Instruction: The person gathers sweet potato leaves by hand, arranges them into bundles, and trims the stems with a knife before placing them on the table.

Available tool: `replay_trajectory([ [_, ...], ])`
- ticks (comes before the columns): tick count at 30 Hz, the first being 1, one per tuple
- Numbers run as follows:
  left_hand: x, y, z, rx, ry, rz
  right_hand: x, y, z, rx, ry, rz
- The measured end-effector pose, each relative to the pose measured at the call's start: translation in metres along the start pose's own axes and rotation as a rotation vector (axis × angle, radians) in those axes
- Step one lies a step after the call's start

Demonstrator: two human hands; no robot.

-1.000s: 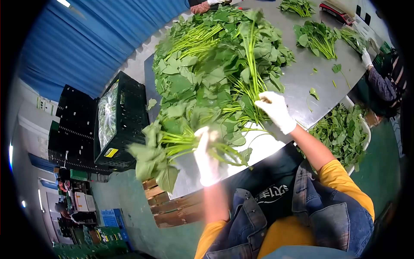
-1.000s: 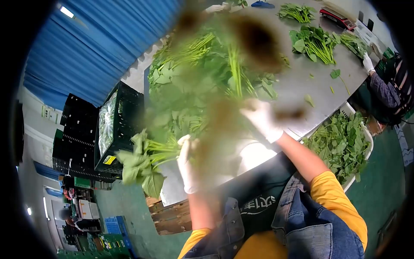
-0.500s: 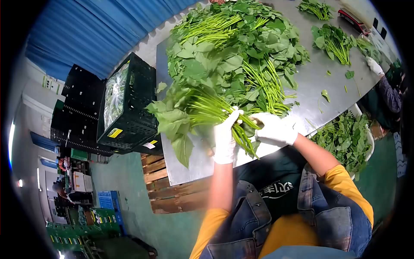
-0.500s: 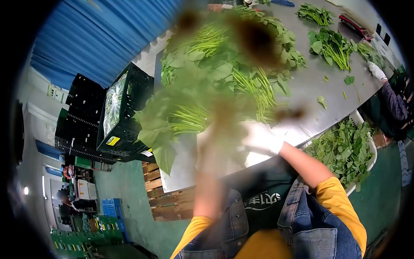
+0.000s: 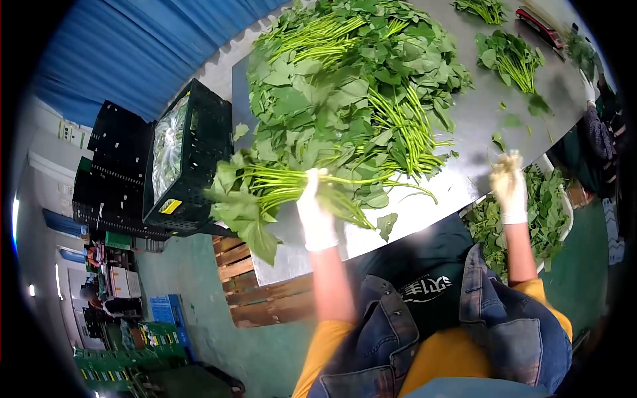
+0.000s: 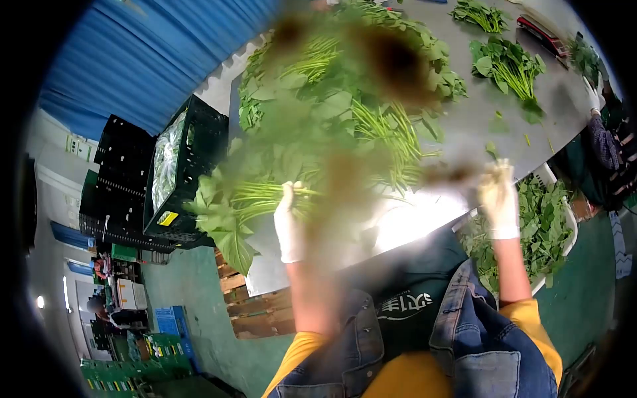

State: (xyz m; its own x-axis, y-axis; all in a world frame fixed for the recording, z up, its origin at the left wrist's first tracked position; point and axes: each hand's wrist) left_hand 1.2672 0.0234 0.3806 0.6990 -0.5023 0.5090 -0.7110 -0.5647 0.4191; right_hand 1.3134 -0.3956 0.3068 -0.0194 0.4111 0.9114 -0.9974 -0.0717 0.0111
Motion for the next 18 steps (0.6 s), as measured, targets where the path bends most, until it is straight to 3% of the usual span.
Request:
replay_trajectory([
  [1,-0.001,0.003,-0.002,-0.002,0.0,-0.006,-0.023,0.004,0.021,-0.14,-0.185,-0.178],
  [2,0.0,0.007,-0.001,0.003,0.066,0.012,-0.021,0.014,0.035,-0.072,-0.32,-0.126],
  [4,0.009,0.012,0.005,-0.007,0.137,0.047,-0.013,0.021,0.029,0.038,-0.346,-0.238],
  [5,0.013,0.015,0.01,-0.038,0.142,0.088,-0.007,0.017,0.014,0.139,-0.287,-0.17],
  [6,0.017,0.018,0.015,-0.067,0.145,0.129,-0.009,0.013,-0.004,0.224,-0.132,-0.236],
  [7,0.021,0.018,0.022,-0.108,0.175,0.137,0.025,0.011,-0.021,0.199,0.321,-0.164],
  [8,0.023,0.019,0.026,-0.109,0.174,0.144,0.059,0.007,-0.031,0.257,0.614,-0.149],
  [9,0.023,0.02,0.029,-0.117,0.176,0.174,0.064,-0.009,-0.046,0.188,0.863,-0.082],
  [10,0.022,0.021,0.031,-0.119,0.18,0.2,0.063,-0.026,-0.066,0.028,1.061,-0.094],
  [12,0.009,0.011,0.036,-0.228,0.221,0.226,0.044,-0.075,-0.092,-0.55,1.596,0.103],
  [15,0.0,0.016,0.033,-0.094,0.082,0.261,0.037,-0.134,-0.112,-0.791,1.929,-0.107],
  [16,-0.002,0.024,0.022,-0.171,0.05,0.23,0.044,-0.144,-0.11,-0.613,2.018,-0.141],
  [18,0.001,0.039,0.013,0.011,-0.133,0.193,0.025,-0.172,-0.111,-0.406,1.975,-0.096],
])
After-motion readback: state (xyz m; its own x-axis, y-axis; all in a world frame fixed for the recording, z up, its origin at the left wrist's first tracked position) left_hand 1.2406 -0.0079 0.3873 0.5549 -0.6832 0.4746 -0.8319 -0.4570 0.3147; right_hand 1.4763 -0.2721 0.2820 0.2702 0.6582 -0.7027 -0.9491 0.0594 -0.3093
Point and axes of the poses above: each hand's wrist, its own y-axis away from the middle knuckle, its own x-axis out of the palm, z = x × y, and after that the axes turned 14 degrees about -z, right-handed
